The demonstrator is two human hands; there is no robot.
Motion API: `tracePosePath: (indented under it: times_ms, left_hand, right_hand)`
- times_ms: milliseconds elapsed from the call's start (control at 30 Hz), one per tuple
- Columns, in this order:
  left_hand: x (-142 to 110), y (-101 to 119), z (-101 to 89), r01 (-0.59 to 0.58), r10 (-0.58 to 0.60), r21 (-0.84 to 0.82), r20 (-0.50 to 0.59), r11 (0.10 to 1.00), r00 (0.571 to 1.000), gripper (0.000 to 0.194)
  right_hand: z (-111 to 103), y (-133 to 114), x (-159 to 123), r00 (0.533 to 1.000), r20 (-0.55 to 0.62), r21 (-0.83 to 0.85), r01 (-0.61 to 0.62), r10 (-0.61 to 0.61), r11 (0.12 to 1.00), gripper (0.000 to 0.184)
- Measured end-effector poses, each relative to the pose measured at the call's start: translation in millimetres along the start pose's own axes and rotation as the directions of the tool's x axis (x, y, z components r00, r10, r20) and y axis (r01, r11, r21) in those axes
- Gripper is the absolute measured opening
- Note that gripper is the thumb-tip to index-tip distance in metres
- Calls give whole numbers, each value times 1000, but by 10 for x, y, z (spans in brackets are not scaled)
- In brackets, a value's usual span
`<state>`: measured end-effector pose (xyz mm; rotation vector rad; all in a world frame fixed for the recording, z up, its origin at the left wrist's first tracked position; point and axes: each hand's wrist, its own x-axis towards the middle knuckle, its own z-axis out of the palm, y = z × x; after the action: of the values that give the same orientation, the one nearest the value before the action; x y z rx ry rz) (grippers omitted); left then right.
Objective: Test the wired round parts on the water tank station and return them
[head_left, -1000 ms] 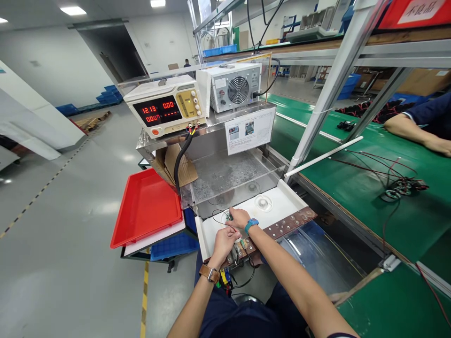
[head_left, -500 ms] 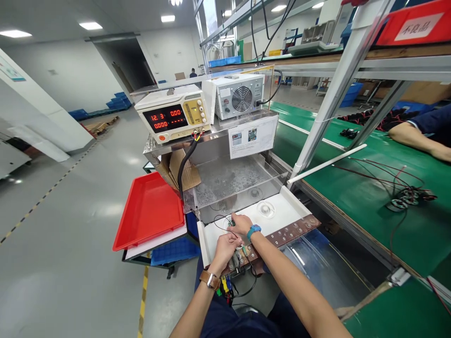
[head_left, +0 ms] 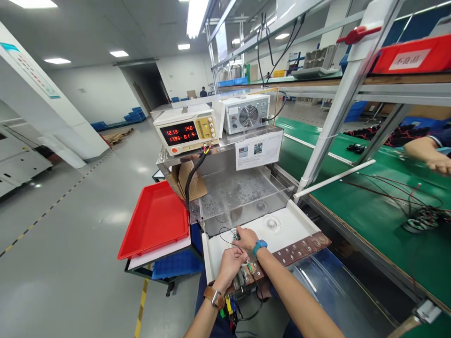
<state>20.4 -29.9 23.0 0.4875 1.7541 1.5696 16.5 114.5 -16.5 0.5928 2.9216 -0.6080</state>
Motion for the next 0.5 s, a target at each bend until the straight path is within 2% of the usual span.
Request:
tracePosePath:
  times_ms: [167,300,500]
  left_hand:
    - [-1,5,5,15,-15,-23,5,1000,1000,35]
    - [54,-102,-1,5,-5,-37,-18,999,1000,39]
    - [97,-167,4,-37,36,-28,-46,999,998,47]
  right_hand:
    - [40,-25,-2,999,-35,18,-4,4,1000,39]
    - [55,-38,3,998,-58,20,-10,11,1000,38]
    - [-32,-95,-31,997,-73,1,27,-27,1000,33]
